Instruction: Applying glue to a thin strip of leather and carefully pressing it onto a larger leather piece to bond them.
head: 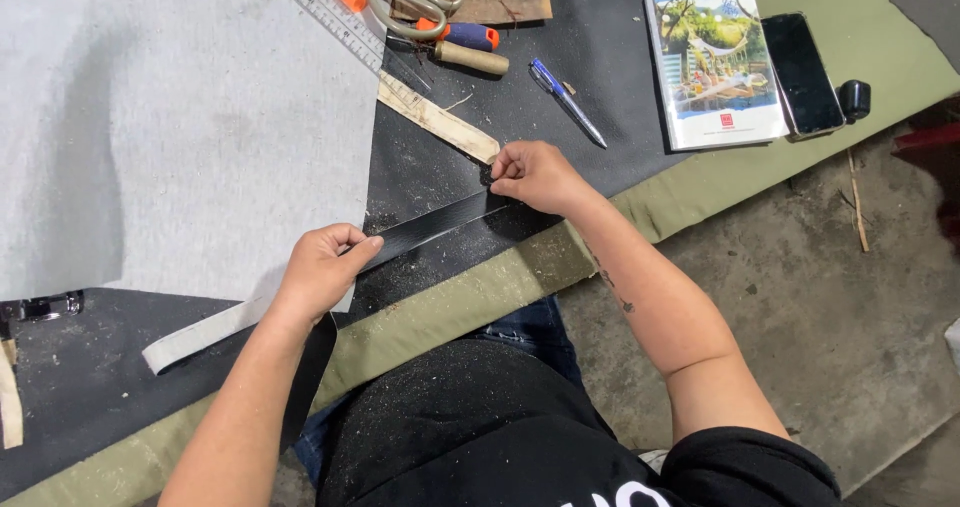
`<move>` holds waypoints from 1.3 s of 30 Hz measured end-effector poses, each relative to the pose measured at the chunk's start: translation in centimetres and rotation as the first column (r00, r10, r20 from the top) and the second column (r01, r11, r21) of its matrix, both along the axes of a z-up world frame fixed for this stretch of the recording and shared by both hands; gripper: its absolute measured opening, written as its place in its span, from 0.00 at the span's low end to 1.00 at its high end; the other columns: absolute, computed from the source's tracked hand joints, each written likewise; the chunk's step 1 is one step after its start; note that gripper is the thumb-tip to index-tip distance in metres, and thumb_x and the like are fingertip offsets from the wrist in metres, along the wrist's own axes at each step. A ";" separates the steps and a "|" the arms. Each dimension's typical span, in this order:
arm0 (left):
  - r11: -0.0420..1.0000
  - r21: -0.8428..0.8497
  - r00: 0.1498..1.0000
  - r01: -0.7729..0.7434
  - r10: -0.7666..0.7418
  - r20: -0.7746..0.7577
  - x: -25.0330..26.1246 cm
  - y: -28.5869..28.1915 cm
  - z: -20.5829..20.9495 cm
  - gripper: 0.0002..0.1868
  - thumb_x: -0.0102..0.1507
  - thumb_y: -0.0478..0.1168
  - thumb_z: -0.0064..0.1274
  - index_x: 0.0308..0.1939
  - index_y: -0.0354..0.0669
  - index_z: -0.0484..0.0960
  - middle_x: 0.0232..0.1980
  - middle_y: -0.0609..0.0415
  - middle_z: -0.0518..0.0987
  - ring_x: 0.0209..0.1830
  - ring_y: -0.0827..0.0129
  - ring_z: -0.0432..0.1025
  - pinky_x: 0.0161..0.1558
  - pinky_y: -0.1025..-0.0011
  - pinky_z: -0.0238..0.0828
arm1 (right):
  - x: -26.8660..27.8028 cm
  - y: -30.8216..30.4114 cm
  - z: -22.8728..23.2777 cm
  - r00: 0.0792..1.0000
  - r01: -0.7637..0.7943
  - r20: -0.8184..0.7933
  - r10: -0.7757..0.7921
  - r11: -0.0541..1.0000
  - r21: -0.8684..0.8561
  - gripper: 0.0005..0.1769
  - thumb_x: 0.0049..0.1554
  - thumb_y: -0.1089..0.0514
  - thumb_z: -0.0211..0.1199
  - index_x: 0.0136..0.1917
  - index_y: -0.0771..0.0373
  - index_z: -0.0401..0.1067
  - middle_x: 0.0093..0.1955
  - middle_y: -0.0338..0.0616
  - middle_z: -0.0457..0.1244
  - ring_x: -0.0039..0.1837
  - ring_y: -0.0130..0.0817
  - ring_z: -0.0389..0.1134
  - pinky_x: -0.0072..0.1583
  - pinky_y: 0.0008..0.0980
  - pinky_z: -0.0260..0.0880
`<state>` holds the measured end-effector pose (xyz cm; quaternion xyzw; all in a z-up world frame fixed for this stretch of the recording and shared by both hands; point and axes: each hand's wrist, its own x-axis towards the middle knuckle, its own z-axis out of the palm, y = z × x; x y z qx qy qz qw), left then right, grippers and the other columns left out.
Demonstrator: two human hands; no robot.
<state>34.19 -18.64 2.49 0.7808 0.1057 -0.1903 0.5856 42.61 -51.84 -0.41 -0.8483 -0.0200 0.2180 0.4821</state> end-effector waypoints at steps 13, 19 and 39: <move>0.999 -0.048 1.000 -0.015 0.014 -0.019 -0.1 0.6 -2.2 0.07 0.61 0.36 0.60 0.29 0.38 0.84 0.15 0.58 0.70 0.15 0.81 0.56 0.21 0.82 0.46 | -0.5 0.2 0.0 0.998 0.005 0.059 -0.004 1.000 -0.015 0.08 0.50 0.64 0.72 0.44 0.59 0.77 0.34 0.37 0.69 0.37 0.23 0.66 0.43 0.24 0.68; 0.998 -0.064 0.999 -0.029 0.027 -0.023 0.0 0.5 -2.0 0.07 0.61 0.36 0.60 0.29 0.38 0.83 0.15 0.59 0.70 0.15 0.82 0.56 0.21 0.83 0.46 | -0.5 0.2 0.0 0.998 0.005 0.060 -0.005 1.000 0.011 0.08 0.49 0.63 0.73 0.44 0.59 0.77 0.33 0.36 0.68 0.36 0.22 0.65 0.42 0.23 0.67; 0.993 -0.115 0.996 -0.028 0.019 -0.083 0.4 1.7 -5.6 0.07 0.61 0.36 0.60 0.29 0.39 0.82 0.15 0.54 0.71 0.15 0.79 0.62 0.20 0.84 0.50 | -0.4 0.1 0.0 0.998 -0.031 0.053 0.032 0.999 -0.008 0.08 0.49 0.62 0.73 0.43 0.58 0.76 0.32 0.35 0.68 0.36 0.23 0.66 0.42 0.23 0.67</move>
